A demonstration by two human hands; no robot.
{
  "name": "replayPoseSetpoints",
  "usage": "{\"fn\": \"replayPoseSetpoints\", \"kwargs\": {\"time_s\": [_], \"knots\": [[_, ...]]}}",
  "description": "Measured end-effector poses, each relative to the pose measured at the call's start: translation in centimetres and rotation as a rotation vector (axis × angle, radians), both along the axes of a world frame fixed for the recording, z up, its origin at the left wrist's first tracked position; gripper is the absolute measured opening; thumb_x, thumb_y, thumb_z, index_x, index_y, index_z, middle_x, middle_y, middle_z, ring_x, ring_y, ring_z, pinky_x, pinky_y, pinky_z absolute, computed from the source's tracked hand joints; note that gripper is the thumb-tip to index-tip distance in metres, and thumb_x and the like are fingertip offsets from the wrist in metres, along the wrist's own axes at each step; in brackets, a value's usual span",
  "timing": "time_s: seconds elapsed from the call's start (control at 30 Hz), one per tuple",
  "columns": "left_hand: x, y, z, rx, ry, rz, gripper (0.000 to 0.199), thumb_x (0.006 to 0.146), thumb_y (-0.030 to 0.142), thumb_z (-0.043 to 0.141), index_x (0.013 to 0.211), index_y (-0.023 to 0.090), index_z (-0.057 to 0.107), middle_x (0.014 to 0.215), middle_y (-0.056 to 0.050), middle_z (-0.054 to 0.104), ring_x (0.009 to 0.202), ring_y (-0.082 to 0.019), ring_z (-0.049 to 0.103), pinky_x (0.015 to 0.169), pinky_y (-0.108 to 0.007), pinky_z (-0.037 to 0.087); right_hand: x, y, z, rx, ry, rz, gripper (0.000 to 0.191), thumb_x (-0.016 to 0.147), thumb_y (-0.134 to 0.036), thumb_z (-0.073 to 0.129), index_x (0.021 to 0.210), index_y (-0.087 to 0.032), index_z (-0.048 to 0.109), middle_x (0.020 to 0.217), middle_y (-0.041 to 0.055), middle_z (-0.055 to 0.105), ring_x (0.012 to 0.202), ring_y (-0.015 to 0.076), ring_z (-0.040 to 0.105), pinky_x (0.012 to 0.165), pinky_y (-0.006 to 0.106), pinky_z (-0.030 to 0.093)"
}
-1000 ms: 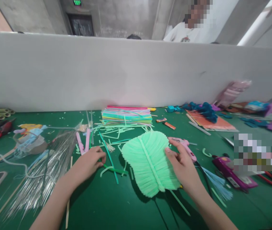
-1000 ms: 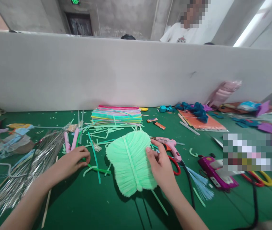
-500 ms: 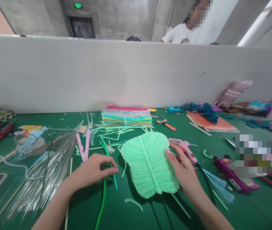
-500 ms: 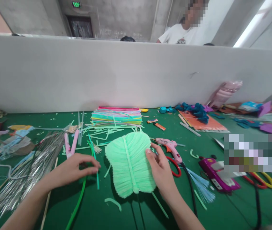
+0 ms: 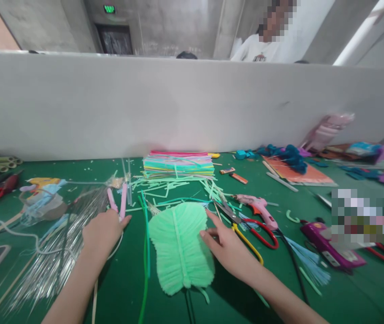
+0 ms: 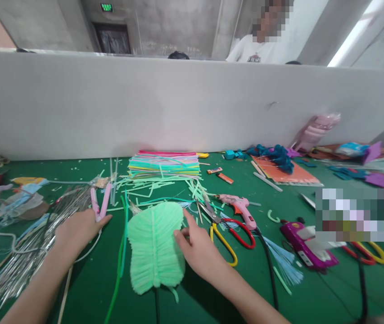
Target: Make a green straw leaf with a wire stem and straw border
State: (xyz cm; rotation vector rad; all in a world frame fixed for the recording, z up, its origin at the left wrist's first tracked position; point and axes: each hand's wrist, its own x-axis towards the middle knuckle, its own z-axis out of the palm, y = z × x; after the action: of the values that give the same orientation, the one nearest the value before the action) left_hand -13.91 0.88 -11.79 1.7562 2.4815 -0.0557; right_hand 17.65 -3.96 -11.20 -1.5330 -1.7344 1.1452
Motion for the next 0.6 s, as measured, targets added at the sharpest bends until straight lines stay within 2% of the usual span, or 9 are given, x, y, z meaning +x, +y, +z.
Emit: {"fn": "replayPoseSetpoints", "kwargs": {"time_s": [0.07, 0.13, 0.23, 0.33, 0.47, 0.53, 0.6], "knots": [[-0.3, 0.3, -0.1, -0.011, -0.023, -0.013, 0.052, 0.085, 0.057, 0.045, 0.093, 0.012, 0.070, 0.090, -0.024, 0.073, 0.086, -0.042, 0.070, 0.068, -0.045, 0.049, 0.2, 0.0, 0.0, -0.050, -0.055, 0.096, 0.065, 0.095, -0.044, 0.046, 0.153, -0.017, 0.034, 0.068, 0.0005, 0.067, 0.053, 0.0191, 0.060, 0.052, 0.028, 0.041], [-0.7, 0.6, 0.0, 0.000, -0.037, -0.010, 0.053, 0.085, 0.056, 0.042, 0.093, 0.012, 0.070, 0.090, -0.025, 0.073, 0.085, -0.042, 0.070, 0.067, -0.044, 0.049, 0.3, -0.2, 0.1, -0.083, -0.070, 0.143, 0.058, 0.095, -0.044, 0.047, 0.147, -0.020, 0.046, 0.065, 0.0009, 0.069, 0.047, 0.0190, 0.063, 0.049, 0.027, 0.043], [-0.9, 0.8, 0.5, 0.037, -0.059, 0.006, 0.055, 0.087, 0.056, 0.038, 0.091, 0.011, 0.070, 0.086, -0.025, 0.073, 0.083, -0.041, 0.070, 0.065, -0.042, 0.047, 0.3, -0.5, 0.3, -0.056, -0.107, 0.151, 0.046, 0.092, -0.045, 0.053, 0.128, -0.020, 0.066, 0.057, 0.0013, 0.067, 0.040, 0.0181, 0.061, 0.045, 0.026, 0.040], [-0.5, 0.7, 1.4, 0.093, -0.085, 0.010, 0.054, 0.088, 0.058, 0.036, 0.086, 0.015, 0.067, 0.081, -0.021, 0.072, 0.081, -0.040, 0.070, 0.062, -0.039, 0.045, -0.1, -0.7, 0.9, -0.003, -0.128, 0.147, 0.039, 0.092, -0.044, 0.055, 0.118, -0.020, 0.073, 0.056, 0.0019, 0.068, 0.039, 0.0173, 0.059, 0.046, 0.026, 0.040], [0.9, 0.0, 2.7, 0.191, -0.103, 0.024, 0.048, 0.088, 0.061, 0.036, 0.088, 0.020, 0.062, 0.072, -0.012, 0.069, 0.072, -0.034, 0.067, 0.058, -0.035, 0.041, -0.9, -0.3, 1.8, 0.002, -0.031, 0.162, 0.038, 0.095, -0.046, 0.051, 0.113, -0.021, 0.073, 0.068, 0.0032, 0.072, 0.052, 0.0180, 0.065, 0.053, 0.027, 0.047], [2.0, -0.5, 3.2, 0.249, -0.119, 0.002, 0.044, 0.088, 0.062, 0.038, 0.088, 0.022, 0.058, 0.068, -0.008, 0.067, 0.068, -0.030, 0.066, 0.058, -0.033, 0.039, -1.4, 0.3, 1.9, -0.040, 0.116, 0.173, 0.040, 0.095, -0.049, 0.052, 0.115, -0.021, 0.071, 0.077, 0.0043, 0.073, 0.062, 0.0186, 0.068, 0.057, 0.028, 0.050], [3.6, -1.2, 3.3, 0.345, -0.188, -0.083, 0.039, 0.087, 0.061, 0.042, 0.085, 0.024, 0.055, 0.063, -0.003, 0.064, 0.062, -0.025, 0.063, 0.057, -0.030, 0.037, -2.2, 1.2, 1.9, -0.075, 0.311, 0.166, 0.047, 0.092, -0.054, 0.057, 0.123, -0.020, 0.065, 0.094, 0.0073, 0.075, 0.080, 0.0200, 0.071, 0.066, 0.029, 0.053]]}}
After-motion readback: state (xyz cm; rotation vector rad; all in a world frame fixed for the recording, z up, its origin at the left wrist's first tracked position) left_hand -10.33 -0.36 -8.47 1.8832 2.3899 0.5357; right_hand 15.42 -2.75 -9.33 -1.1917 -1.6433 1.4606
